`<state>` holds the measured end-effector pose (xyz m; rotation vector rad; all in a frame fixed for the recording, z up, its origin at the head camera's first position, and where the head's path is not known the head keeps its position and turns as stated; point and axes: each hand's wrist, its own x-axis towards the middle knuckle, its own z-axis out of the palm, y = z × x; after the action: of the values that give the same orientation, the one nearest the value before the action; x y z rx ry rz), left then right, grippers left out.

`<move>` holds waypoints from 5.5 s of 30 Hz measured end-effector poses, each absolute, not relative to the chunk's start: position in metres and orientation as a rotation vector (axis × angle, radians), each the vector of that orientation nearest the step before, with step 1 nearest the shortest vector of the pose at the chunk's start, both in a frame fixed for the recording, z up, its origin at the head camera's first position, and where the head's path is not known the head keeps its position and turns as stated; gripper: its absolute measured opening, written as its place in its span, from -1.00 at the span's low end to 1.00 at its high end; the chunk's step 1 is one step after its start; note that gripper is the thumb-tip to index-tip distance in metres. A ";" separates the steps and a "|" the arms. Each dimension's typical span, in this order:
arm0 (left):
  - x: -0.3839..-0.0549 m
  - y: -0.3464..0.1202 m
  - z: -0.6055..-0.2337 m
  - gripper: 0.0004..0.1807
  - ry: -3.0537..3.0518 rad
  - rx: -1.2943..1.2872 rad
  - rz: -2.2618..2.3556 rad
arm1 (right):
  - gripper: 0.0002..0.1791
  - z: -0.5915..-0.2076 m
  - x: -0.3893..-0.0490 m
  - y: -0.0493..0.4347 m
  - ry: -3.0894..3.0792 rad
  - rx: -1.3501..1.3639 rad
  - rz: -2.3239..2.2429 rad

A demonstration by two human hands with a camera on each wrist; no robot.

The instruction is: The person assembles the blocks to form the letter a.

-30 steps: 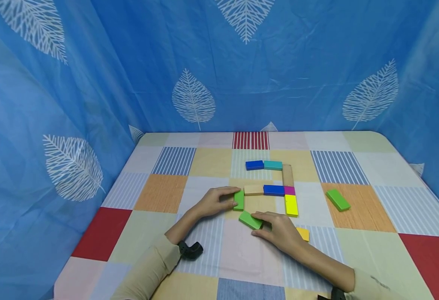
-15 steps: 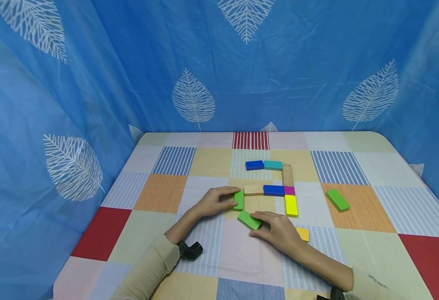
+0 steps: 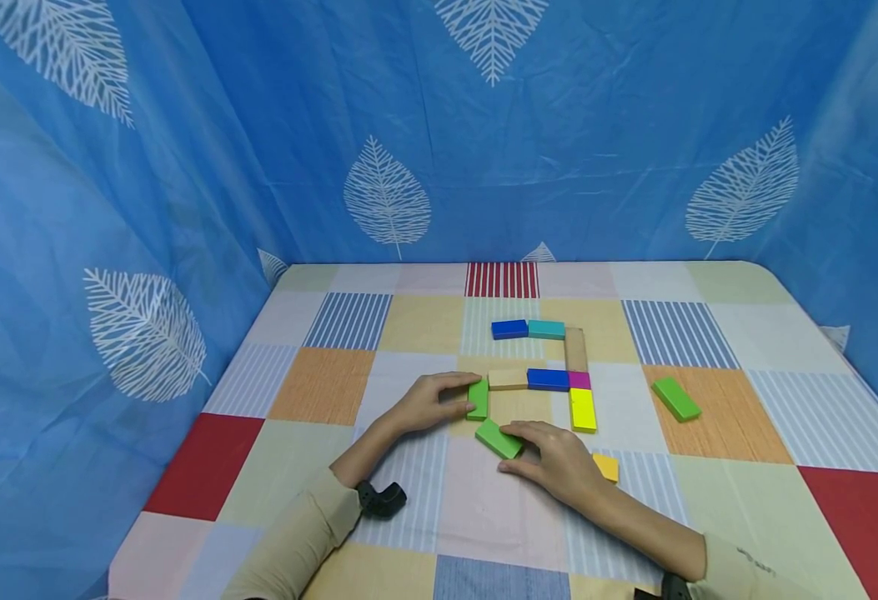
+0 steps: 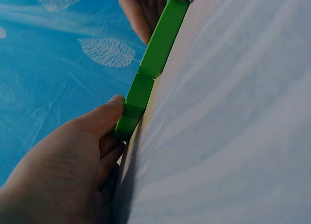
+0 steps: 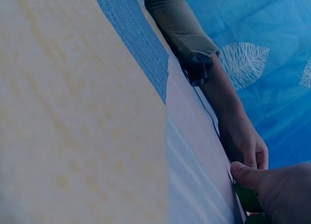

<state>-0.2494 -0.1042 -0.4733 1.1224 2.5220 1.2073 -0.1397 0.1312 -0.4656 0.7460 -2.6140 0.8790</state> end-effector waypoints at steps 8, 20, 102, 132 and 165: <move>-0.250 -0.105 -0.474 -0.49 2.518 1.117 1.209 | -0.45 -0.466 -0.140 0.132 -2.593 0.778 0.878; -0.249 -0.101 -0.474 -0.49 2.514 1.114 1.213 | -0.33 -0.456 -0.131 0.138 -2.715 0.742 0.913; -0.249 -0.106 -0.472 -0.48 2.518 1.106 1.198 | -0.36 -0.434 -0.114 0.213 -2.640 0.679 0.822; -0.246 -0.103 -0.467 -0.49 2.515 1.099 1.201 | -0.55 -0.451 -0.105 0.216 -2.651 0.405 0.771; -0.246 -0.102 -0.465 -0.48 2.514 1.060 1.199 | -0.55 -0.460 -0.112 0.214 -2.603 0.415 0.768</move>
<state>-0.2456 -0.1019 -0.4650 1.0603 2.5141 1.1995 -0.1123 0.2141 -0.4602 0.4155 -2.6033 0.7680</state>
